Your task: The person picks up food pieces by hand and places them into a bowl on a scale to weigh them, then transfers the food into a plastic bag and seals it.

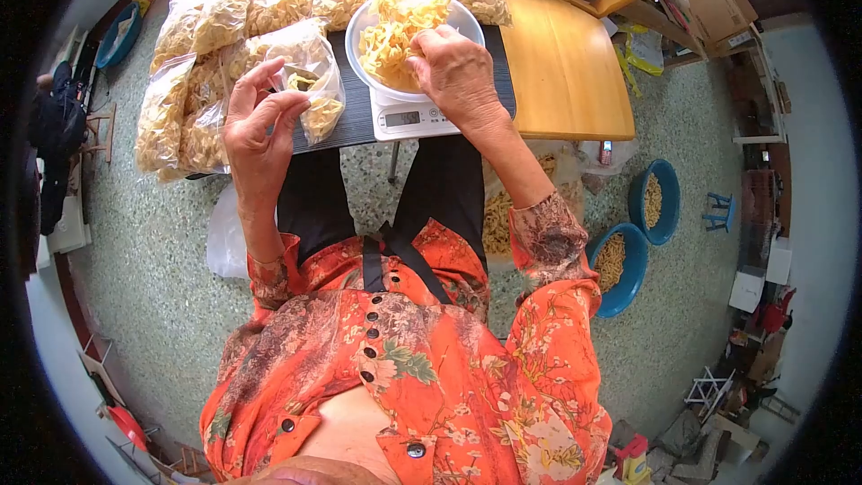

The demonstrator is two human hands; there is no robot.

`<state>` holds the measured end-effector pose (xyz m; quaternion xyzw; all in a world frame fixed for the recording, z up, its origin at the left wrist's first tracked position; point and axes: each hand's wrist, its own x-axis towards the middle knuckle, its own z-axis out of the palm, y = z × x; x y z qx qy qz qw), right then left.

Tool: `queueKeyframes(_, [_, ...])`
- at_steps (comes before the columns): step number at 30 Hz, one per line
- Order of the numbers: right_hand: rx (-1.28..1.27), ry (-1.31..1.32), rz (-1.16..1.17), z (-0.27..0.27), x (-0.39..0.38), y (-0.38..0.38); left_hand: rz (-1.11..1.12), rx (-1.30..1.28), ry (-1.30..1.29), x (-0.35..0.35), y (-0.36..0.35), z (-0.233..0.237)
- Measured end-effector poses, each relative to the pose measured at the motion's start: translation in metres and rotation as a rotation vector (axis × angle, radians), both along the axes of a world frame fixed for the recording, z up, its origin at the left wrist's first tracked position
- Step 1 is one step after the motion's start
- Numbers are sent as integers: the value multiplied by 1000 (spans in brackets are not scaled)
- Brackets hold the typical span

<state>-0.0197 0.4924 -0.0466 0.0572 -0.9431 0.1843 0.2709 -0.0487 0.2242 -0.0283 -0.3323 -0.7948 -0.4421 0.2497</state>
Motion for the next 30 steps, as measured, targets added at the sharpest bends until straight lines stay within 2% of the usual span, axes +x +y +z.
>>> queueKeyframes(3, [-62, 7, 25, 3, 1, 4, -3, -1, -42, 1, 0, 0])
queueKeyframes(5, [-230, 55, 38, 8, 5, 7, -2, -13, -32, 1, 2, 1])
queueKeyframes(6, [-230, 55, 34, 10, 7, 9, -7, -12, -33, 1, 2, 0])
queueKeyframes(8, [-454, 5, 32, 14, 10, 12, -2, -27, -24, -1, 3, -2])
queueKeyframes(10, [-482, 12, 10, 14, 8, 16, -8, -33, -27, 0, 5, -2])
queueKeyframes(12, [-651, -88, -56, 14, 7, 17, -8, -40, -29, 1, 5, -2])
queueKeyframes(14, [-642, -76, -43, 14, 7, 17, -9, -31, -66, 3, 5, -1])
queueKeyframes(16, [-429, -86, 81, 14, 6, 14, -5, -38, -43, 2, 5, 0])
queueKeyframes(18, [-352, -119, 65, 15, 5, 6, -7, -44, -21, 1, 6, 0])
queueKeyframes(20, [-49, -105, 10, 15, 4, -3, -1, -61, -30, 2, 6, 0])
queueKeyframes(21, [-49, -30, 13, 9, 1, -6, -1, -63, -29, 2, 6, 0])
queueKeyframes(25, [-40, -54, -24, 11, -3, -10, -4, -50, -45, 3, 7, 1])
queueKeyframes(28, [-60, 24, 26, 13, -2, -2, 6, -48, -43, 1, 4, 1])
queueKeyframes(30, [-292, -5, 44, 17, -1, 4, 6, -48, -43, 1, 4, -1])
